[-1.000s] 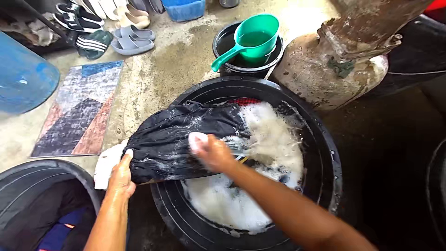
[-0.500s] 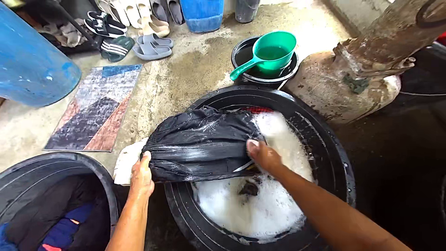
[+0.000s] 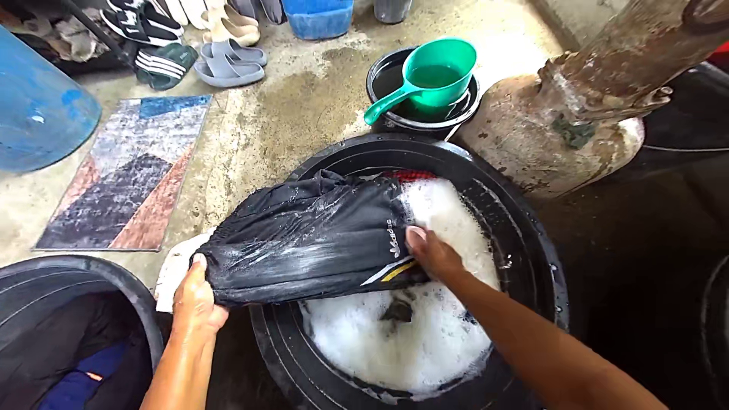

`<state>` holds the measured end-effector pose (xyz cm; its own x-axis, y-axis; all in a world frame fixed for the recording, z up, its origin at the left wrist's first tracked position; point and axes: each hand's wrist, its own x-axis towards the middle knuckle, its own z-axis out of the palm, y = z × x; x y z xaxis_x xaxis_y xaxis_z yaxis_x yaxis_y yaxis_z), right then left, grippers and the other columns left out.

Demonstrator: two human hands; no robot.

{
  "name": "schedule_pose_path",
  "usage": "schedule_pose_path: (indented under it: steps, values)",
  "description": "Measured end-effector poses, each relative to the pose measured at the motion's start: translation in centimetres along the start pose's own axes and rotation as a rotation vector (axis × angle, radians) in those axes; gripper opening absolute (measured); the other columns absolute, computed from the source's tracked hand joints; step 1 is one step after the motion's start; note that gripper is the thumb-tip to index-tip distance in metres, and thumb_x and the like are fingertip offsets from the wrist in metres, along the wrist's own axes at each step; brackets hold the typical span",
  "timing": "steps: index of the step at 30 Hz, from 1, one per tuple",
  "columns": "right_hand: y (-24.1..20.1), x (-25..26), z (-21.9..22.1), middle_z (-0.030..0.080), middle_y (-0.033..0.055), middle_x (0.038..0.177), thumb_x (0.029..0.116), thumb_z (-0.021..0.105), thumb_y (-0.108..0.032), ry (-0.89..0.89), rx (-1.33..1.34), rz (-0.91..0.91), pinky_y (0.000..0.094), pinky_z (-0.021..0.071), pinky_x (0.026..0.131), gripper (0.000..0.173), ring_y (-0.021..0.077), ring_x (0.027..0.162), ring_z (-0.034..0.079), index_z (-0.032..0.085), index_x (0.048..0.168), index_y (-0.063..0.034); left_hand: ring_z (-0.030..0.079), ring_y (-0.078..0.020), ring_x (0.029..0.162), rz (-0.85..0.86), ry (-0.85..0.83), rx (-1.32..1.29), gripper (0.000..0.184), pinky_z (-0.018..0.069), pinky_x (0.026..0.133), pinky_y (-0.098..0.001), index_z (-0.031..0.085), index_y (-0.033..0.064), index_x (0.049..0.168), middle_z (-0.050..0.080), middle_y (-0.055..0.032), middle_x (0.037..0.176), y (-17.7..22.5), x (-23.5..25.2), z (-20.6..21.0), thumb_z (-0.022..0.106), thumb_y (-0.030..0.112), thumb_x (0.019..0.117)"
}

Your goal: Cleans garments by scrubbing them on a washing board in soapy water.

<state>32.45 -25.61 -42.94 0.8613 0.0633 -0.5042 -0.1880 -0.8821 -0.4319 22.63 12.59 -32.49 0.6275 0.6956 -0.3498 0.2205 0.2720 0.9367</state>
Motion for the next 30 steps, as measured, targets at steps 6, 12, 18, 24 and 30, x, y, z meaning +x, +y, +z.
schedule_pose_path:
  steps: [6,12,18,24,30]
  values:
    - [-16.2,-6.0,1.6,0.072,0.022,0.112,0.1001,0.064,-0.04,-0.04,0.377,-0.338,0.0609,0.0554,0.091,0.054,0.0384,0.105,0.07,0.057,0.138,-0.0023,0.064,-0.0125,0.11,0.018,-0.007,0.099,0.043,0.0552,0.094,-0.0389,0.048,0.0086,0.14,0.064,-0.0055,0.124,-0.5,0.2,-0.5,0.031,0.037,0.1119]
    - [-12.8,-3.8,6.0,0.069,0.0191,0.128,0.0995,0.065,-0.042,-0.102,0.16,-0.442,0.0637,0.0542,0.093,0.055,0.0389,0.113,0.069,0.057,0.143,-0.0101,0.064,-0.0093,0.105,-0.016,-0.011,0.077,0.042,0.0558,0.091,-0.0367,0.049,0.0122,0.136,0.064,-0.0007,0.117,0.3,-0.3,-0.3,0.027,0.039,0.1121]
    - [0.2,-0.2,-2.3,0.065,0.0314,0.127,0.1073,0.05,-0.04,-0.069,-0.015,0.039,0.0712,0.0479,0.096,0.054,0.0509,0.118,0.063,0.053,0.143,0.0011,0.064,-0.0124,0.11,-0.003,-0.002,0.104,0.045,0.0545,0.095,-0.0394,0.049,0.0095,0.14,0.063,-0.0046,0.123,0.1,0.0,-0.1,0.03,0.04,0.1118]
    - [-22.5,-7.3,2.0,0.071,0.0231,0.117,0.1006,0.066,-0.035,-0.167,0.377,-0.476,0.0614,0.0543,0.094,0.05,0.0402,0.109,0.069,0.059,0.136,-0.0008,0.065,-0.0128,0.111,0.001,-0.046,0.139,0.048,0.0552,0.095,-0.0402,0.049,0.0099,0.141,0.065,-0.0049,0.124,-0.6,0.5,-0.9,0.029,0.042,0.1115]
    - [-16.9,-1.7,3.2,0.067,0.0245,0.126,0.0992,0.067,-0.042,-0.2,0.148,-0.386,0.0672,0.0526,0.093,0.059,0.0445,0.114,0.067,0.052,0.145,-0.0064,0.067,-0.0085,0.104,-0.004,-0.058,0.055,0.04,0.0579,0.09,-0.0345,0.049,0.0139,0.135,0.066,0.0012,0.114,-0.3,-0.1,-1.1,0.026,0.037,0.1124]
